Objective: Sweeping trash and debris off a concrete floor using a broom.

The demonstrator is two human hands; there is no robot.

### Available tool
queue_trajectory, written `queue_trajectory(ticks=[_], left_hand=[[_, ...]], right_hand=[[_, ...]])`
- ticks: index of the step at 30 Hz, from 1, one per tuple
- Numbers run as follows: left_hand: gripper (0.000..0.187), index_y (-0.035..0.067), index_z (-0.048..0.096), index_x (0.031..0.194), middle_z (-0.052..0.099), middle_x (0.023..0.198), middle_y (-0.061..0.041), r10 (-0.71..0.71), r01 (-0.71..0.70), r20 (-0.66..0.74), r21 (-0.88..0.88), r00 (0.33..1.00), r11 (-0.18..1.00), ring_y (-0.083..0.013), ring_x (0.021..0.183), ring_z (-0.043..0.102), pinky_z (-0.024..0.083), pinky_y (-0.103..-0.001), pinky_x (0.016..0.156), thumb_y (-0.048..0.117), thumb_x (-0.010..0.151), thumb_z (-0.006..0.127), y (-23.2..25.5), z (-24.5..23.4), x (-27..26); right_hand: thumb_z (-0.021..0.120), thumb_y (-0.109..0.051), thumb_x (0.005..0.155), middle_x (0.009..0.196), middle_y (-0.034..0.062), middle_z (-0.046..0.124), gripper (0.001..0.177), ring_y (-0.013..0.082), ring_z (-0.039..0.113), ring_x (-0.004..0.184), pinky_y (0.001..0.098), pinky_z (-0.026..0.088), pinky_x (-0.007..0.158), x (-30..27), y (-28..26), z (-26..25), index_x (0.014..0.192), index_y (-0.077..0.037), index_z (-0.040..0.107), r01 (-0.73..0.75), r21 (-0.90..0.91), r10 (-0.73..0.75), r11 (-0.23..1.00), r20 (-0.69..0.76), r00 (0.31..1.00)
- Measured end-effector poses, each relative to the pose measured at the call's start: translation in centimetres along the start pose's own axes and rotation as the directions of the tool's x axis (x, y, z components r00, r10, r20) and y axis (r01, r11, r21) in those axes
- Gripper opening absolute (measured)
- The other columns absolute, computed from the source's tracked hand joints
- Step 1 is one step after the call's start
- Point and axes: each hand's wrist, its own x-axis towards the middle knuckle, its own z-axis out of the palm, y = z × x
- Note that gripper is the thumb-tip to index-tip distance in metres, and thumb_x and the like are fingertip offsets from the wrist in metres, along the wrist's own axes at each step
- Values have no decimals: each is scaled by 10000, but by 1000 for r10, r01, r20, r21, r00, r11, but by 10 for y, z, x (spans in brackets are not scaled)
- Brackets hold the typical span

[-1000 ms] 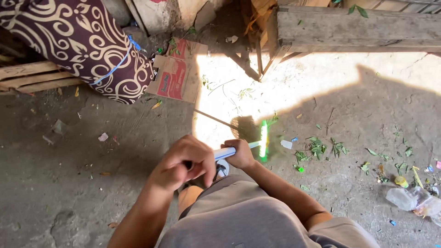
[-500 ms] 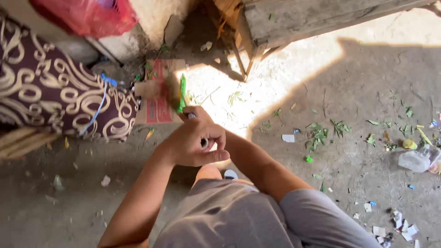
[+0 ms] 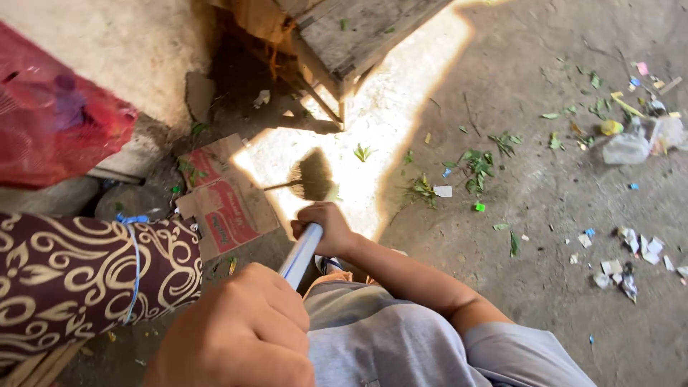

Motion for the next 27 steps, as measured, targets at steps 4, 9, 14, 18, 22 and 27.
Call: queue_trajectory(ticks=[4, 9, 14, 18, 22, 27], left_hand=[[569, 139, 673, 722, 453, 536, 49, -51, 28, -97, -222, 994, 975, -77, 502, 506, 346, -276, 501, 669, 926, 639, -64, 13, 66], [507, 90, 639, 747, 606, 666, 9, -167, 96, -217, -307, 962, 947, -94, 622, 560, 440, -254, 585, 503, 1041, 623, -157, 66, 134], [585, 86, 626, 721, 574, 635, 9, -193, 81, -179, -495, 965, 865, -100, 581, 506, 386, -262, 548, 578, 1036, 588, -153, 87, 195], [662, 102, 604, 661, 538, 576, 21, -195, 68, -259, -430, 946, 900, -111, 480, 488, 328, -274, 480, 653, 1019, 520, -93, 82, 232], [548, 168, 627, 645, 476, 540, 62, -52, -48, -240, -396, 969, 917, -109, 525, 535, 391, -314, 548, 553, 1027, 550, -32, 79, 260], [508, 117, 660, 677, 506, 541, 52, -36, 10, -40, -523, 999, 852, -101, 483, 537, 388, -287, 489, 522, 984, 652, -76, 125, 304]], right_hand=[[739, -130, 851, 639, 178, 517, 292, 328, 501, 581, 391, 465, 599, 25, 52, -18, 647, -8, 570, -180, -41, 182, 983, 45, 982], [624, -174, 940, 934, -2, 677, 228, 109, 633, 879, 295, 541, 759, 10, 131, -87, 1144, -87, 679, -499, 429, 491, 753, 139, 860], [767, -140, 756, 803, 98, 703, 206, 205, 640, 746, 339, 521, 665, -59, 137, -200, 919, -21, 729, -609, -16, 609, 793, -23, 793], [748, -149, 777, 729, 176, 653, 162, 297, 616, 685, 375, 518, 622, -104, 109, -245, 808, -1, 691, -439, -118, 420, 891, -153, 894], [708, -129, 715, 723, 176, 647, 102, 340, 632, 681, 407, 483, 611, -102, 36, -267, 738, -37, 671, -230, -85, 238, 969, 96, 966], [727, -181, 657, 798, 157, 693, 286, 287, 673, 667, 388, 511, 612, -129, 66, -269, 904, -38, 701, -191, 266, 120, 945, 261, 958]])
